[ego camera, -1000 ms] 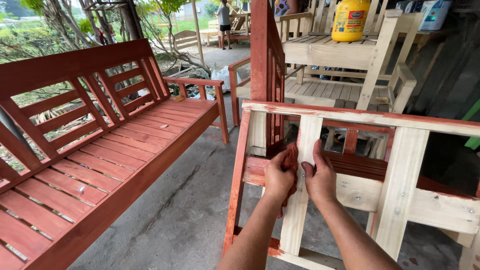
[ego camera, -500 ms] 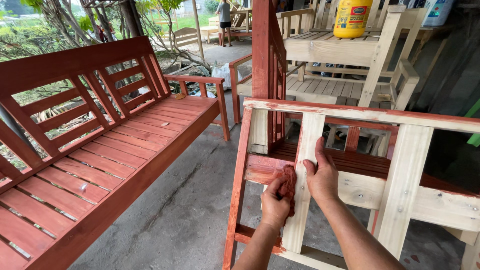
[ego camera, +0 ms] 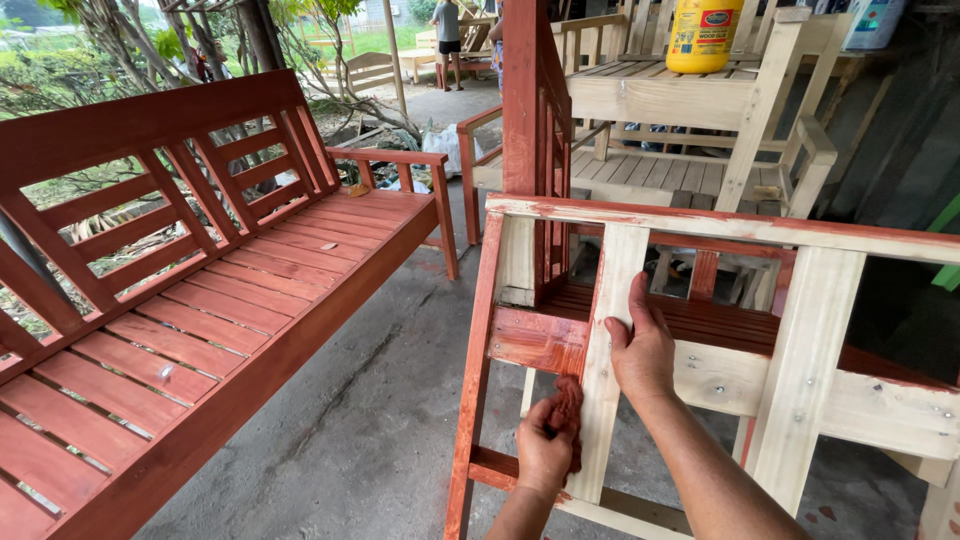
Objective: The person applies reddish-brown stain to a wooden chair frame using a cloth. They wipe the stain onto the legs, rails, and back slats, repeatedly dipping the cloth into a small container to reload stain. The chair is partially stained by the end of the clip.
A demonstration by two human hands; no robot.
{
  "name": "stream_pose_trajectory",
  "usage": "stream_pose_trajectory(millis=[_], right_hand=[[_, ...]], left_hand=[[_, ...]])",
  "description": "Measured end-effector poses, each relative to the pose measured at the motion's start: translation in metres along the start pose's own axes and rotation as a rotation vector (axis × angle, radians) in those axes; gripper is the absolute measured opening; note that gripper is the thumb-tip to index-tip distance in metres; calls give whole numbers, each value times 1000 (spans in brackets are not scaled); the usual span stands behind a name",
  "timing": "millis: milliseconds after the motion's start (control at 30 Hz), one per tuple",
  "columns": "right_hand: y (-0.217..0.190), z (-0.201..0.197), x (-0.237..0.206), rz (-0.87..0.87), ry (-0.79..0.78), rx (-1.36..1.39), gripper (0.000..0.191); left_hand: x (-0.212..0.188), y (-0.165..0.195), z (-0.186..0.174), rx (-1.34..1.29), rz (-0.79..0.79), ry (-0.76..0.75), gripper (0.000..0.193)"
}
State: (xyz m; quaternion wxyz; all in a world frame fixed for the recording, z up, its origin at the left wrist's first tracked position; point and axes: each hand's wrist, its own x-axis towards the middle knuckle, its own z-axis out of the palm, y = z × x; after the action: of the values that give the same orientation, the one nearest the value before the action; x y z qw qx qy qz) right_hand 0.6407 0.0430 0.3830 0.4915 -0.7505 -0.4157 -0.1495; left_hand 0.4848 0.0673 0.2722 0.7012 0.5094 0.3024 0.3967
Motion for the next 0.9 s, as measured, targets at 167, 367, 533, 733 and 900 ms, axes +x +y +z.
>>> stream_pose_trajectory(millis=[167,367,533,733,900], right_hand=[[-7,-3,-1,5,-3,13,82],[-13,-4,-2,69,-53,55,80],[-13,-2,-3,15,-17,72,79],[-11,-1,-5,40,-38,18,82],[-9,3,-8,2,3,28,82]], left_hand=[[-4,-4,-15,281,24,22,34],[7,-5,-30,578,-180,-55,25],[35,-41,-48,855,-175,-159,23],[85,-79,-55,1683,170,-723,31],[82,-83,-56,1945,164,-789,28]])
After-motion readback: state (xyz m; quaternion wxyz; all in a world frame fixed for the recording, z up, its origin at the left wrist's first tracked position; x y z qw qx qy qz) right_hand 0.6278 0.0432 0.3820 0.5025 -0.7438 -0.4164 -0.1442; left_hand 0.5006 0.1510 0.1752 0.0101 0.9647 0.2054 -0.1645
